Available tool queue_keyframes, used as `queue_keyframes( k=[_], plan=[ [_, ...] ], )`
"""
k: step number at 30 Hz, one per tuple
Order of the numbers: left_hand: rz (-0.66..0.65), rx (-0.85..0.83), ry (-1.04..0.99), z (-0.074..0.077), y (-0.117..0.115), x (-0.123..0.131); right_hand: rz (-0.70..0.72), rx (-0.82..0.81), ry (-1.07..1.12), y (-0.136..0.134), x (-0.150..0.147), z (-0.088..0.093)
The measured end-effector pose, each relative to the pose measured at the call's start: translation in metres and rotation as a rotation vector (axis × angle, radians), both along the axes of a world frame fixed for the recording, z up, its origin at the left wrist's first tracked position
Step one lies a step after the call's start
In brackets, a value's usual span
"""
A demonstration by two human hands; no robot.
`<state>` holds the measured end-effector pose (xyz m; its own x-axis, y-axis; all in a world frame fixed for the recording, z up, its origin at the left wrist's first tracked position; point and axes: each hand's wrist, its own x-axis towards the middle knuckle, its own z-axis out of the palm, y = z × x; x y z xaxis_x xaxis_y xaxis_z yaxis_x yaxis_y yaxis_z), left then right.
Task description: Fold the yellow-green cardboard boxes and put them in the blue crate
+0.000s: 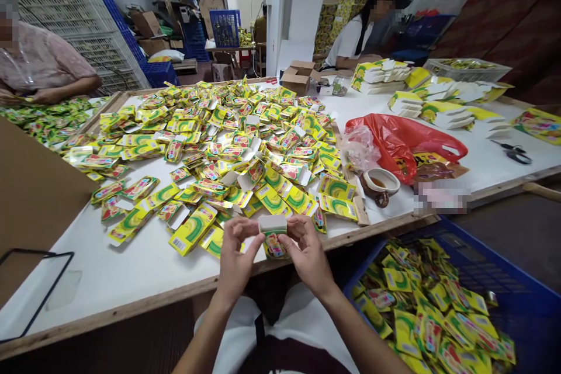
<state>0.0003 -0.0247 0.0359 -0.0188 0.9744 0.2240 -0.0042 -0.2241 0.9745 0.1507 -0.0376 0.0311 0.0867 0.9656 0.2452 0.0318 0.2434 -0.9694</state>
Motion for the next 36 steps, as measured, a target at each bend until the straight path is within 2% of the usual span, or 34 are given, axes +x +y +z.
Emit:
queue_keyframes(
  k=[3, 6, 9, 14, 16, 20, 26, 33, 36],
  plan=[
    [-0.004, 0.029, 0.103, -0.019, -0.006, 0.000, -0.013, -0.016, 0.033, -0.004, -0.003, -0.015],
    [-0.047, 0.097, 0.201, -0.026, -0.007, -0.002, 0.017, 0.004, -0.051, -0.006, 0.004, -0.020],
    [-0.101, 0.099, 0.230, -0.023, -0.004, -0.006, 0.065, 0.068, -0.211, -0.004, 0.014, -0.013],
    [-0.078, 0.049, 0.189, -0.014, 0.000, -0.006, 0.157, 0.176, -0.439, 0.004, 0.022, 0.007],
    [-0.064, 0.050, 0.157, -0.012, 0.000, -0.003, 0.130, 0.201, -0.449, 0.007, 0.021, 0.011],
    [-0.053, 0.034, 0.018, -0.010, 0.000, 0.002, 0.006, 0.198, -0.324, 0.008, 0.015, 0.009],
    [-0.078, 0.181, 0.214, -0.007, -0.006, -0.002, 0.092, 0.287, -0.416, 0.003, 0.012, 0.015],
    [-0.013, 0.038, 0.181, 0.001, -0.008, 0.005, 0.002, 0.254, -0.439, 0.003, 0.007, 0.025],
    [0.001, 0.026, 0.160, 0.003, -0.004, 0.004, -0.036, 0.219, -0.469, 0.004, 0.008, 0.027]
  ],
)
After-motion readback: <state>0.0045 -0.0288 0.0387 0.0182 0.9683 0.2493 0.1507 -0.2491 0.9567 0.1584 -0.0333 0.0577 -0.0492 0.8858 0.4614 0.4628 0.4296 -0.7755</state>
